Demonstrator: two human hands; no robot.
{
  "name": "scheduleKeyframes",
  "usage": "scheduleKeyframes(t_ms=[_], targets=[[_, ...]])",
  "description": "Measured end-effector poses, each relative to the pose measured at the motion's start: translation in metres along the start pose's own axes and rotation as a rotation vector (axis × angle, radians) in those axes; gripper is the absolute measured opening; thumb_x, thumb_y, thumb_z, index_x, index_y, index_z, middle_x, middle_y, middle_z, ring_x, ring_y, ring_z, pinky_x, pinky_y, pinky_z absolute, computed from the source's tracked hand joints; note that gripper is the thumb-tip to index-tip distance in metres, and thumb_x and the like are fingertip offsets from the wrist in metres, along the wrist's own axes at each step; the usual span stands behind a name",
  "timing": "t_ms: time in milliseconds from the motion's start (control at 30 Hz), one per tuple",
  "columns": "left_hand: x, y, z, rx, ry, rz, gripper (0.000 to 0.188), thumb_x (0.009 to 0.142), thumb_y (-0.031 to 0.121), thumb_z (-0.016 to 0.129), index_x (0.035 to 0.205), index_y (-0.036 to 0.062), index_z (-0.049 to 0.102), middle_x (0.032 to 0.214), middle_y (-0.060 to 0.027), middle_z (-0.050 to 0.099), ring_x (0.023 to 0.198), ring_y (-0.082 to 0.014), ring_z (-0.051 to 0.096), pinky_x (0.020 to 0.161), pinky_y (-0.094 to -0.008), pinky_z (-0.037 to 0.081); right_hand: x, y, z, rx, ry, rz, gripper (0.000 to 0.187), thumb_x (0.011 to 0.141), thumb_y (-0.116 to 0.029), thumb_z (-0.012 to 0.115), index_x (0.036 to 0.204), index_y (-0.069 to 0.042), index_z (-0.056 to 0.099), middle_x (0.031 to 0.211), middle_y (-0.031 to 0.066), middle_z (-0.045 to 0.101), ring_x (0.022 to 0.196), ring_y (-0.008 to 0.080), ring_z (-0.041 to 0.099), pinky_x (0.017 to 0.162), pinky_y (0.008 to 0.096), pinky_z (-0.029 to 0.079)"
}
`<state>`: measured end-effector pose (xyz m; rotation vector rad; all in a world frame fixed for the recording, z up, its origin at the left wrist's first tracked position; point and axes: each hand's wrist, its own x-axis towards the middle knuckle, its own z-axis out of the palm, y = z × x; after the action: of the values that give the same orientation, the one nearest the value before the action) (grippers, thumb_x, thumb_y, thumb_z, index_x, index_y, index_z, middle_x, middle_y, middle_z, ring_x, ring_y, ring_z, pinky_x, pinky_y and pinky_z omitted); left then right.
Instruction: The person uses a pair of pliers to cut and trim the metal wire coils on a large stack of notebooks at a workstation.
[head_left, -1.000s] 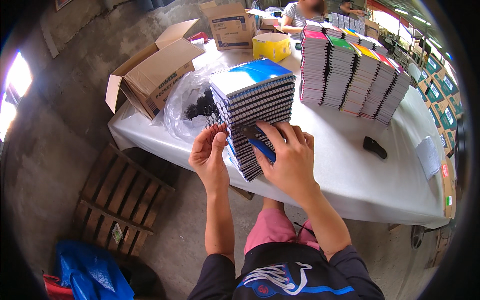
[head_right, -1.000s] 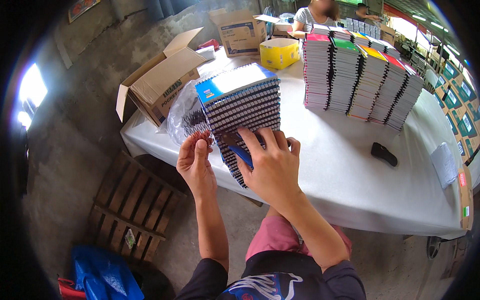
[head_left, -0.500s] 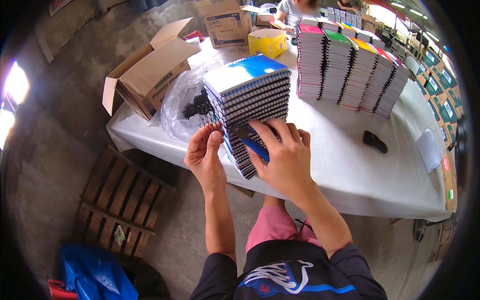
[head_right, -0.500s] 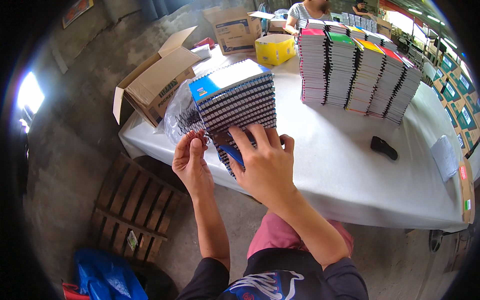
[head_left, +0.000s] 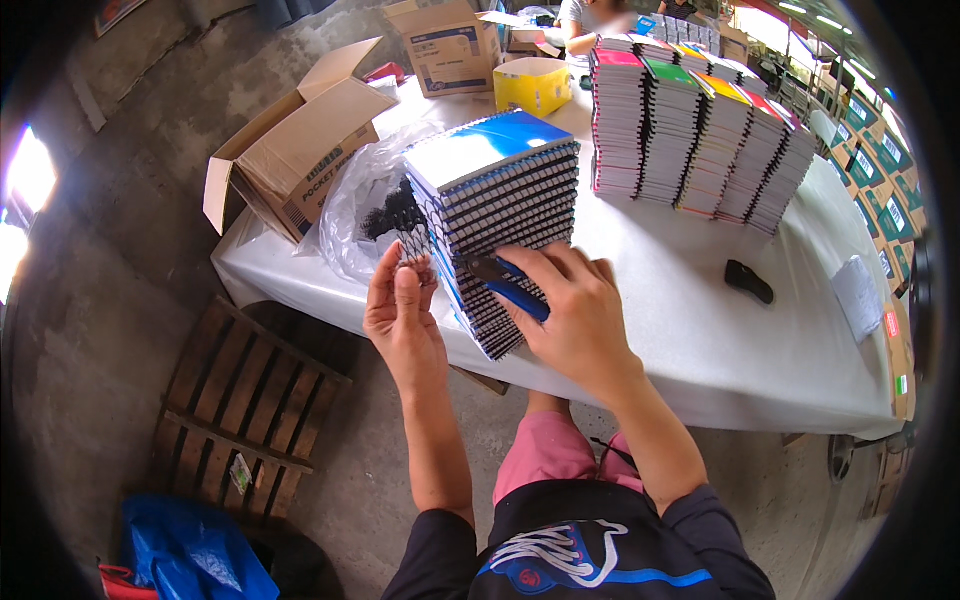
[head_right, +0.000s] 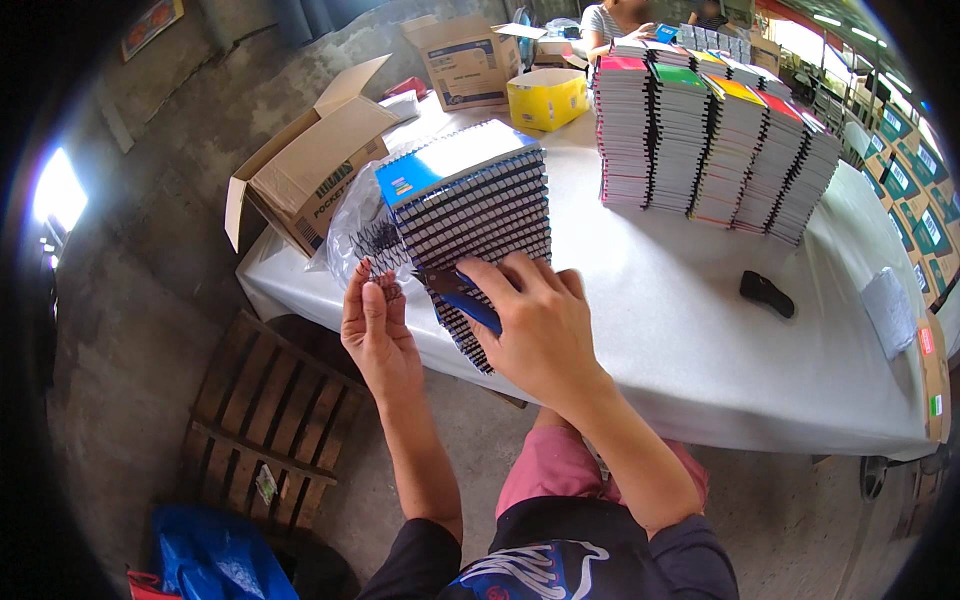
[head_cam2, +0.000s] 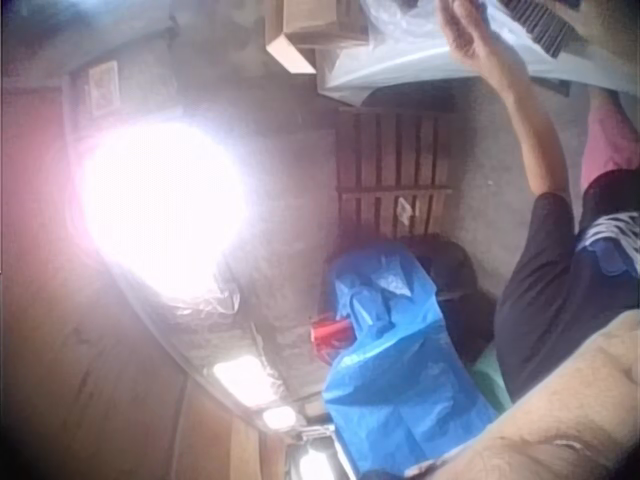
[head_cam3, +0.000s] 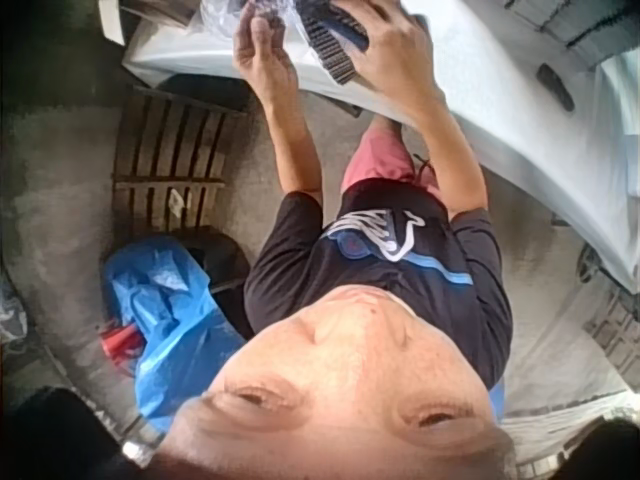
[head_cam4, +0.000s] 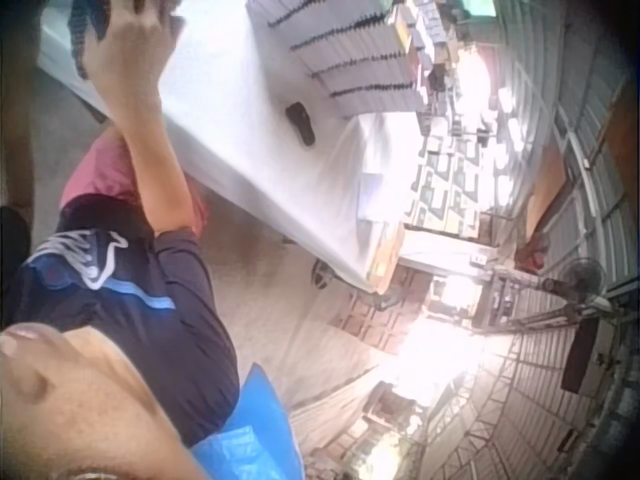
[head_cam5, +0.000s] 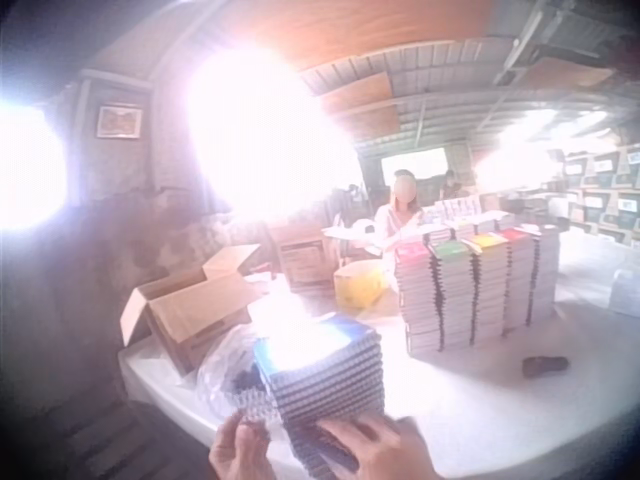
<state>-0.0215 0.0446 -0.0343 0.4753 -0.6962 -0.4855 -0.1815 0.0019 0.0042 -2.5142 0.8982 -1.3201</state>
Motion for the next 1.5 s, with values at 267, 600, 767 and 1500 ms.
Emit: scheduleKeyframes(t_ms=[267, 600, 767, 1500], targets=[[0.004, 0.014, -0.017, -0.813, 0.272, -0.530, 0.016, 0.091, 0.008, 0.047, 0.100, -0.0032, 0.053, 0.088, -0.0097, 0.049, 0.084, -0.0193, 0.050, 0.073, -0.0262, 0.047, 0.003, -0.004, -0.005, -0.125, 0.110, -0.041, 0.046, 0.071, -0.015, 0.071, 0.115, -0.014, 0.059, 0.100, 0.0070, 0.057, 0.093, 0.0261, 0.054, 0.087, 0.0390, 0.035], [0.015, 0.014, 0.023, 0.442, -0.116, -0.068, 0.031, 0.094, 0.037, 0.052, 0.096, 0.0071, 0.057, 0.070, 0.0055, 0.043, 0.046, 0.0006, 0.028, 0.040, -0.0172, 0.017, 0.007, -0.008, 0.001, -0.203, 0.100, -0.070, 0.052, 0.066, -0.021, 0.074, 0.115, -0.015, 0.059, 0.099, 0.0056, 0.054, 0.095, 0.0233, 0.053, 0.084, 0.0422, 0.034], [0.016, 0.008, 0.028, 0.501, -0.058, 0.061, 0.025, 0.094, 0.031, 0.054, 0.090, 0.0058, 0.058, 0.073, 0.0022, 0.054, 0.045, 0.0011, 0.030, 0.039, -0.0175, 0.019, 0.010, -0.017, 0.002, -0.208, 0.110, -0.059, 0.045, 0.068, -0.024, 0.073, 0.110, -0.016, 0.061, 0.093, 0.0036, 0.054, 0.088, 0.0219, 0.054, 0.077, 0.0414, 0.036], [0.014, 0.009, 0.025, 0.412, -0.127, 0.032, 0.024, 0.094, 0.023, 0.056, 0.107, 0.0036, 0.058, 0.079, -0.0016, 0.056, 0.046, 0.0020, 0.031, 0.041, -0.0151, 0.020, 0.014, -0.013, -0.009, -0.234, 0.127, -0.040, 0.044, 0.073, -0.026, 0.071, 0.115, -0.016, 0.059, 0.101, 0.0057, 0.058, 0.095, 0.0237, 0.054, 0.087, 0.0394, 0.034]])
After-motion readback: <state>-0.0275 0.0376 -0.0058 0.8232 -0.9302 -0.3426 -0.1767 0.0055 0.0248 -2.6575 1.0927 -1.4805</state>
